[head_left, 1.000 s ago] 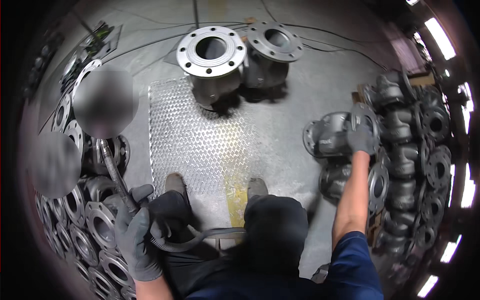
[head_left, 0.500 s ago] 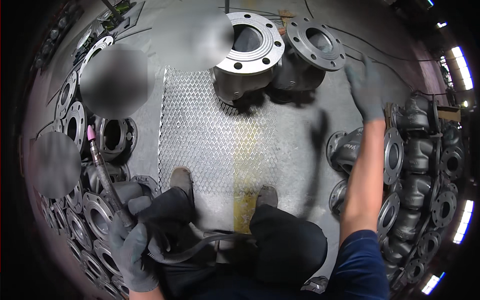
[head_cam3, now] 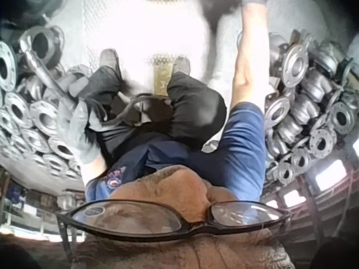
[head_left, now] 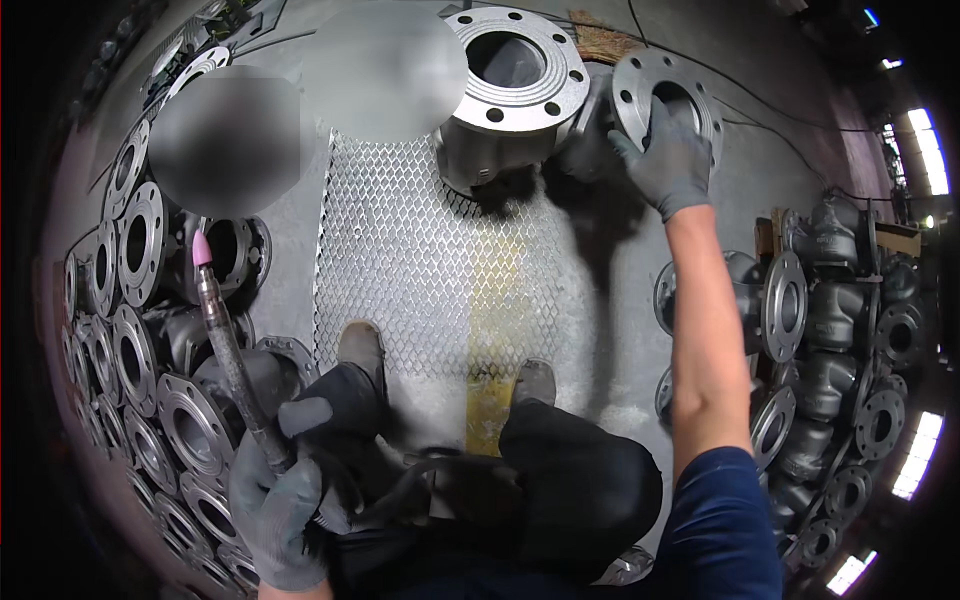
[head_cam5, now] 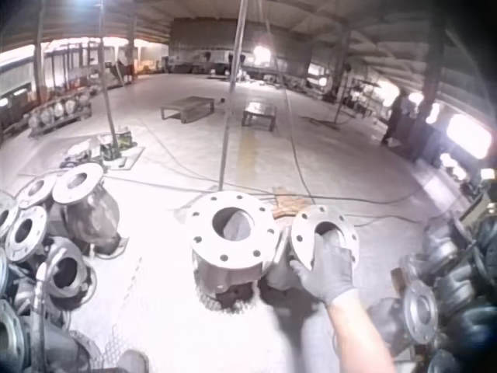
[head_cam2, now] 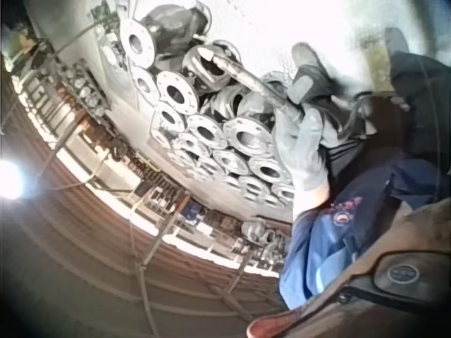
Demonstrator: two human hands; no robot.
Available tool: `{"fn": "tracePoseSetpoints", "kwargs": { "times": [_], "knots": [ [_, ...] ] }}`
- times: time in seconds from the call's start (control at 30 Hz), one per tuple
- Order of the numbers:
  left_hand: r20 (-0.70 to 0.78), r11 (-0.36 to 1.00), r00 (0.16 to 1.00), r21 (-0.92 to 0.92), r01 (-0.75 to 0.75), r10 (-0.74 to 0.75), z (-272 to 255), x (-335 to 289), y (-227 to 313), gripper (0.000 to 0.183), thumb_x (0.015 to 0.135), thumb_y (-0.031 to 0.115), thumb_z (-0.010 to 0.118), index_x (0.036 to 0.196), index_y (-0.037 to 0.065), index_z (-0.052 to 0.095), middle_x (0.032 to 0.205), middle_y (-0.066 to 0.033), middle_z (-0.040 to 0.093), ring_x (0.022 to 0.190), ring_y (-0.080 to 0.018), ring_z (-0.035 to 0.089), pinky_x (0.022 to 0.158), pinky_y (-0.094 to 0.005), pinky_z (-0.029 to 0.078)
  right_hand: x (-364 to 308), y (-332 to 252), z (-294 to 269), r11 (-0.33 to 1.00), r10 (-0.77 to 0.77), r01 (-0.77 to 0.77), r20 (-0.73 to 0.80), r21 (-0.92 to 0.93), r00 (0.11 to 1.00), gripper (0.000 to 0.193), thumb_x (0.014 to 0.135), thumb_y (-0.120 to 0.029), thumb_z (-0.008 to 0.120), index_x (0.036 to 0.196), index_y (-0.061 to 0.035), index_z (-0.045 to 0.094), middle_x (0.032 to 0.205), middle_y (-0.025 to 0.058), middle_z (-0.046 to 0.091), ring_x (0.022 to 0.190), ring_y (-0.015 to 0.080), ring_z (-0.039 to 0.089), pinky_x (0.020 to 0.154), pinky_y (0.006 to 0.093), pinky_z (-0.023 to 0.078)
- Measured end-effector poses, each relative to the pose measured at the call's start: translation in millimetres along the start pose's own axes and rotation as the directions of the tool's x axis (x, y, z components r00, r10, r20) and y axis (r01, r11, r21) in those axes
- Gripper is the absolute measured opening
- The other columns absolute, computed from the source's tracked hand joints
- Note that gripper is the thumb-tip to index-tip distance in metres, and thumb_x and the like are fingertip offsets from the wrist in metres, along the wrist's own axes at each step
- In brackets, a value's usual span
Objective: The recorder uses a handheld die grinder to smooth surfaces and deburr edges on cast metal valve components on a factory floor.
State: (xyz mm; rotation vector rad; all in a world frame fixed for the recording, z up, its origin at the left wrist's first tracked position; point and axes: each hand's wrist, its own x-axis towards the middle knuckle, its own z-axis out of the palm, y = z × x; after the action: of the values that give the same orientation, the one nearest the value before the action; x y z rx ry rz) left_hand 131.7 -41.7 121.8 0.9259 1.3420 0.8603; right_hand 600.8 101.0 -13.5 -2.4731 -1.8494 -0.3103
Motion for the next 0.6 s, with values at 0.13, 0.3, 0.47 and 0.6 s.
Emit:
{"fn": "tracePoseSetpoints", "kwargs": {
  "times": [0.13, 0.3, 0.47, 0.6],
  "knots": [
    [-0.065, 1.000, 0.998, -0.017, -0.002, 0.001, -9, -4, 6, 0.062, 0.090, 0.028, 0.070, 0.133, -0.014, 0.058, 0.073, -0.0089, 0.064, 0.052, -0.0144, 0.056, 0.054, -0.0257, 0.045, -13, -38, -8, 0.948, 0.314, -0.317, 0.095, 0.013, 0.945, 0.096, 0.087, -0.074, 0.070, 0.151, -0.0041, 0.052, 0.131, 0.0247, 0.071, 0.124, 0.0428, 0.067, 0.106, 0.0544, 0.050],
    [0.015, 0.983, 0.994, -0.152, 0.106, -0.105, -19, -4, 17, 0.052, 0.088, 0.013, 0.073, 0.134, -0.012, 0.063, 0.091, -0.0071, 0.070, 0.065, -0.0120, 0.061, 0.062, -0.0242, 0.047, -2, 25, 22, 0.833, 0.554, -0.553, 0.020, -0.034, 0.832, 0.106, 0.088, -0.082, 0.061, 0.158, -0.0041, 0.046, 0.140, 0.0302, 0.066, 0.130, 0.0469, 0.064, 0.111, 0.0553, 0.048],
    [0.007, 0.956, 0.995, -0.275, 0.100, -0.102, -28, -6, 20, 0.052, 0.093, 0.010, 0.069, 0.140, -0.012, 0.058, 0.119, -0.0114, 0.070, 0.091, -0.0098, 0.063, 0.084, -0.0242, 0.048, -11, 118, 35, 0.922, 0.341, -0.340, -0.027, -0.187, 0.940, 0.086, 0.099, -0.062, 0.059, 0.159, -0.0022, 0.046, 0.151, 0.0313, 0.057, 0.142, 0.0469, 0.053, 0.119, 0.0530, 0.041],
    [0.009, 0.974, 0.990, -0.177, 0.139, -0.140, -37, -2, 20, 0.053, 0.093, 0.010, 0.068, 0.140, -0.013, 0.057, 0.113, -0.0096, 0.072, 0.085, -0.0100, 0.063, 0.080, -0.0235, 0.048, -10, 229, 44, 0.987, 0.161, -0.160, -0.017, 0.021, 0.987, 0.073, 0.105, -0.041, 0.060, 0.161, 0.0017, 0.041, 0.164, 0.0269, 0.044, 0.155, 0.0404, 0.038, 0.126, 0.0451, 0.033]
  ]
}}
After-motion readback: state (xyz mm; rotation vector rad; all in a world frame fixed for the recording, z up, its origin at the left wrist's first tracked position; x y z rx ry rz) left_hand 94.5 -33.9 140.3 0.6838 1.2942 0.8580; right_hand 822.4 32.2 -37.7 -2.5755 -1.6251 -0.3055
